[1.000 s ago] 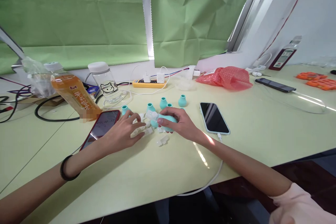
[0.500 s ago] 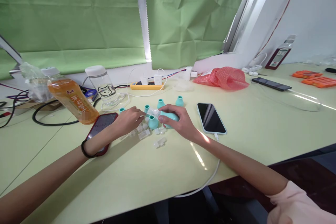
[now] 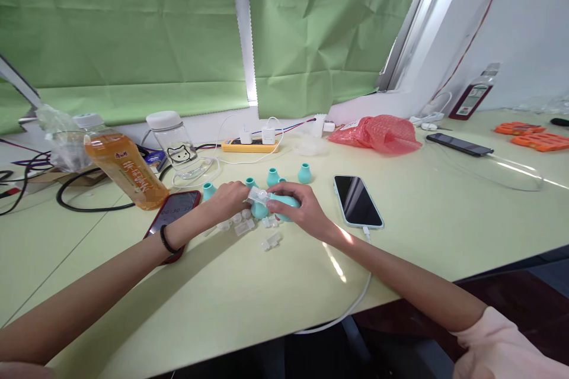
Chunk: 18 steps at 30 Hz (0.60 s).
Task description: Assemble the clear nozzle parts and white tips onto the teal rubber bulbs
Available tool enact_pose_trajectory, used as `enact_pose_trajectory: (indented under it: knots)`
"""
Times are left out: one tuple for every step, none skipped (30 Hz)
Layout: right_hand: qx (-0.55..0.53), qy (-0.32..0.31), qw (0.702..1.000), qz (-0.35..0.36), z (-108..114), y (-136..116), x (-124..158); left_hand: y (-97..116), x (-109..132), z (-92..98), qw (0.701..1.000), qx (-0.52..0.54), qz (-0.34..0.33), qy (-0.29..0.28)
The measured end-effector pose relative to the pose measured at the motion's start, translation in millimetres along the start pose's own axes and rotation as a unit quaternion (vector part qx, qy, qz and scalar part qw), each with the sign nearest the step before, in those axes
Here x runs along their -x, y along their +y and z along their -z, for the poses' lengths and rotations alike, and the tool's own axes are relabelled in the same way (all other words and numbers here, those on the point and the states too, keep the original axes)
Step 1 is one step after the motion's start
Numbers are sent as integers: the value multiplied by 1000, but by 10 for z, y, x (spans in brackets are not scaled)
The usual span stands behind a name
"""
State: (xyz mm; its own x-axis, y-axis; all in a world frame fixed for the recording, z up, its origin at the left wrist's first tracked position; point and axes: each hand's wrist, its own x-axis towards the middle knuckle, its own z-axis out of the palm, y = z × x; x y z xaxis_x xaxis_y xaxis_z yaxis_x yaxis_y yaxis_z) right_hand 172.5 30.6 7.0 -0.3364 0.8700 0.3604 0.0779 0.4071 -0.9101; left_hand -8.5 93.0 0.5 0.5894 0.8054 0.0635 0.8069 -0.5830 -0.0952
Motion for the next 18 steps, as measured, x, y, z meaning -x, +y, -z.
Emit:
enact_pose_trajectory:
  knots:
    - [-1, -2, 1000, 1, 0, 9, 2, -1, 1, -9, 1000, 7, 1, 5]
    - [0, -3, 1000, 4, -2, 19, 5, -5, 3, -17, 1000, 14, 3, 11]
    - [0, -3, 1000, 7, -4, 29, 8, -12, 7, -22, 1000, 23, 5, 18]
    - [-1, -2, 1000, 8, -8, 39, 11, -22, 15, -21, 999, 33, 6, 27]
    - [-4, -1, 1000, 7, -14, 48, 14, -35, 29, -13, 998, 44, 9, 36]
    - [-9, 0, 1000, 5, -20, 57, 17, -48, 51, 5, 997, 55, 11, 45]
    - [-14, 2, 1000, 2, -28, 64, 21, -62, 82, 31, 996, 66, 12, 55]
    - [-17, 2, 1000, -3, -37, 70, 25, -73, 123, 65, 995, 73, 14, 63]
    - [-17, 0, 1000, -6, -48, 73, 30, -81, 174, 105, 994, 82, 19, 74]
    - [-11, -3, 1000, -9, -60, 75, 37, -84, 233, 147, 992, 96, 26, 84]
    - [1, -7, 1000, -10, -74, 75, 46, -80, 299, 189, 988, 116, 37, 96]
    - [17, -13, 1000, -9, -88, 74, 57, -71, 369, 226, 980, 159, 53, 111]
    - [36, -20, 999, -7, -103, 74, 69, -54, 441, 256, 969, 211, 59, 118]
    - [57, -28, 998, -2, -119, 75, 82, -32, 511, 278, 953, 271, 63, 121]
    - [78, -35, 996, 5, -133, 78, 95, -6, 576, 289, 933, 333, 64, 119]
    - [97, -42, 994, 13, -147, 83, 107, 22, 637, 291, 912, 390, 65, 112]
    - [114, -49, 992, 23, -159, 91, 118, 50, 690, 285, 888, 443, 69, 102]
    - [128, -55, 990, 32, -170, 100, 127, 75, 736, 270, 862, 492, 76, 93]
